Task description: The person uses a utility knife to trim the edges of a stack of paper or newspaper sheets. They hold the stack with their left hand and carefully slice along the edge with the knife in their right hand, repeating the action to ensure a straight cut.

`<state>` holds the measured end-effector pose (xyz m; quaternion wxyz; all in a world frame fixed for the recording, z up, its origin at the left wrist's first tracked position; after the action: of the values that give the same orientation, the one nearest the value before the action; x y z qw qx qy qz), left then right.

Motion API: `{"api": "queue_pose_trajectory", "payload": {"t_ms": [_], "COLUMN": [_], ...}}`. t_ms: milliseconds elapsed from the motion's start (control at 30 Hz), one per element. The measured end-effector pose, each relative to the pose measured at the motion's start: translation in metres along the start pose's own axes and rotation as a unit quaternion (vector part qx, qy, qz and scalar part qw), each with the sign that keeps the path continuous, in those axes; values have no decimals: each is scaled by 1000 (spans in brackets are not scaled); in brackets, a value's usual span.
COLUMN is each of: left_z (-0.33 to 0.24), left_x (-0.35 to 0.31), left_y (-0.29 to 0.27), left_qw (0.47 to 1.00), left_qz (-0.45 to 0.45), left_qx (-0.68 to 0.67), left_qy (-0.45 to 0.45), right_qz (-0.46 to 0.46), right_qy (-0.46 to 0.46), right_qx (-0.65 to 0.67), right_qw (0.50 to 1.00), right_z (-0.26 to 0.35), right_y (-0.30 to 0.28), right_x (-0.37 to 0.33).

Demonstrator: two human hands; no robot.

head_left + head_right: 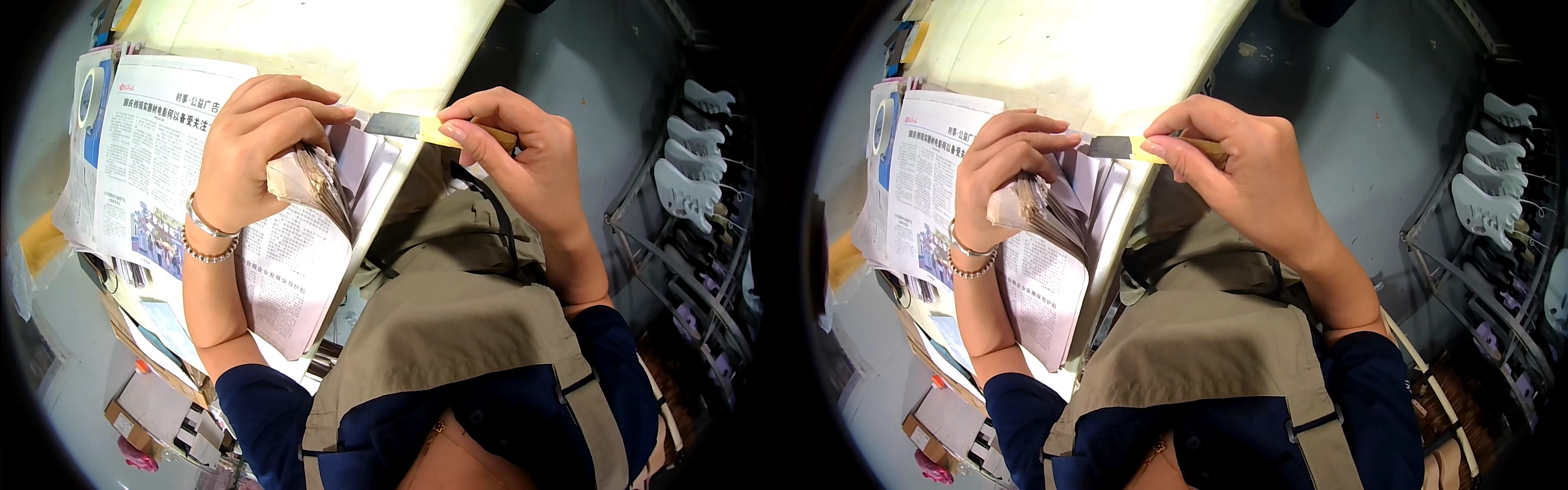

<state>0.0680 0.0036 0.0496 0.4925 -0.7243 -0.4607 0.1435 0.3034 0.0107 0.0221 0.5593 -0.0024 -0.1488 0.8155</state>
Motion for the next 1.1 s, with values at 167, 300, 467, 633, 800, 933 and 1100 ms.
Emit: {"api": "queue_pose_trajectory", "payload": {"t_ms": [167,300,467,633,800,933,1100], "left_z": [0,-1,-1,2,4,6,11], "left_x": [-1,0,-1,-1,-2,-1,-1], "left_y": [-1,-2,-3,-2,-1,0,8], "left_qw": [1000,1000,1000,1000,999,999,999], "left_qz": [-1,-10,-3,-3,3,11,9], "left_qx": [0,3,0,-23,-31,-35,-35], "left_qy": [3,19,14,18,22,28,32], "right_qz": [7,15,0,18,96,155,344], "right_qy": [7,10,19,5,-29,-57,133], "right_qx": [-7,-12,-2,-1,-72,-126,-170], "right_qw": [1000,1000,1000,1000,992,978,914], "right_z": [1,1,0,3,6,9,25], "right_y": [0,-1,0,-6,-10,-12,-10], "right_x": [0,0,1,12,28,51,99]}}
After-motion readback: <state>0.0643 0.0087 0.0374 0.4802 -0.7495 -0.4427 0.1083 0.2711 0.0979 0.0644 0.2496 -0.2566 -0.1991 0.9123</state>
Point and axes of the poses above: each hand's wrist, its own x-axis towards the middle knuckle, its own y-axis out of the palm, z = x × y, the point moved 3 cm from there along x, towards the middle knuckle, and after that the axes turned 5 degrees about -y, right-handed, at the moved point
